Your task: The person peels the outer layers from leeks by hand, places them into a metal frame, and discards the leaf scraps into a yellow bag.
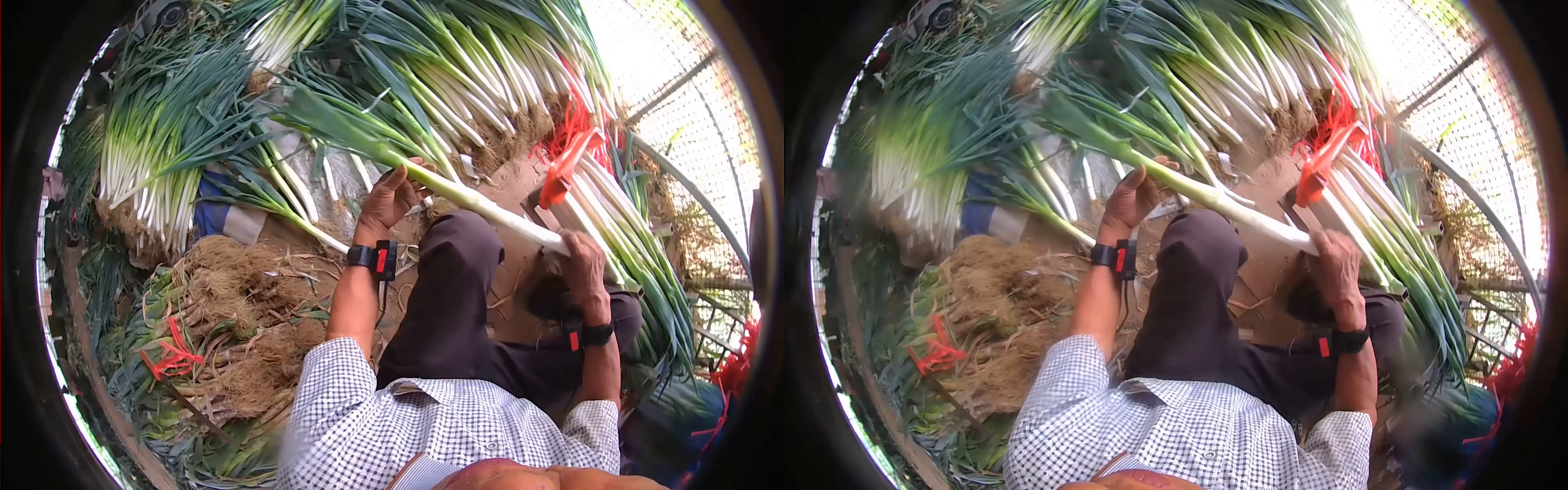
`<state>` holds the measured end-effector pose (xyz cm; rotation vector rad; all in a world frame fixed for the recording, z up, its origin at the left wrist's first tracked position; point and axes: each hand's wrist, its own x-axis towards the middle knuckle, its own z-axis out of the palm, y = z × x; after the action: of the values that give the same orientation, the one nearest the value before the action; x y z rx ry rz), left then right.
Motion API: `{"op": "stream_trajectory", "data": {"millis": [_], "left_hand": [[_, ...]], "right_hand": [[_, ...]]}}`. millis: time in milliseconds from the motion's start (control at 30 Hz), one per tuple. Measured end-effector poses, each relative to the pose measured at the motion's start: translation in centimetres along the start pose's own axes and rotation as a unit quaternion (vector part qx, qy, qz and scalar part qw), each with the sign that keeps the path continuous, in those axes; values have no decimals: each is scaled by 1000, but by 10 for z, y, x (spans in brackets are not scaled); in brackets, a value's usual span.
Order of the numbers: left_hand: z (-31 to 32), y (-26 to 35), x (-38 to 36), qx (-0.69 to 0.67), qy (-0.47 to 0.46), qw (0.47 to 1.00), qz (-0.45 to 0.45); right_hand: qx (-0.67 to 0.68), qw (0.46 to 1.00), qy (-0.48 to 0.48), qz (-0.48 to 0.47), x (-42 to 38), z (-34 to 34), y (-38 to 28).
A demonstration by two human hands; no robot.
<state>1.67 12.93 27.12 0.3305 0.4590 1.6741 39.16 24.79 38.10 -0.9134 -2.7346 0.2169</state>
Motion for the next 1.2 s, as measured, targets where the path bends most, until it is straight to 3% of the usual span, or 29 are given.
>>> {"op": "stream_trajectory", "data": {"millis": [100,133,333,433,467,633,733,833,967,1000,1200], "left_hand": [[-5,-11,13,-45,94,994,42],[-6,-16,22,14,162,986,44],[26,-25,12,16,105,993,47],[30,-9,7,173,107,976,-75],[33,-9,6,197,126,970,-59],[40,-10,5,173,80,982,14],[40,-4,2,164,57,985,6],[40,-1,7,161,49,986,11],[43,-4,10,96,59,992,51],[45,-3,11,84,43,994,60],[28,-10,19,88,56,995,-11]], "right_hand": [[-137,985,94,-52,14,-29,-6],[-128,984,107,-65,17,-34,-8],[52,991,-98,69,-9,-35,14],[-24,998,20,60,-25,-16,23],[-36,997,56,49,-30,-4,28],[89,992,5,89,-35,16,27],[234,959,-96,125,-35,8,32],[393,891,-155,167,-33,-7,30],[407,887,-179,123,-32,-6,33],[477,847,-178,151,-27,-19,17],[581,771,-202,166,1,-15,-11]]}}
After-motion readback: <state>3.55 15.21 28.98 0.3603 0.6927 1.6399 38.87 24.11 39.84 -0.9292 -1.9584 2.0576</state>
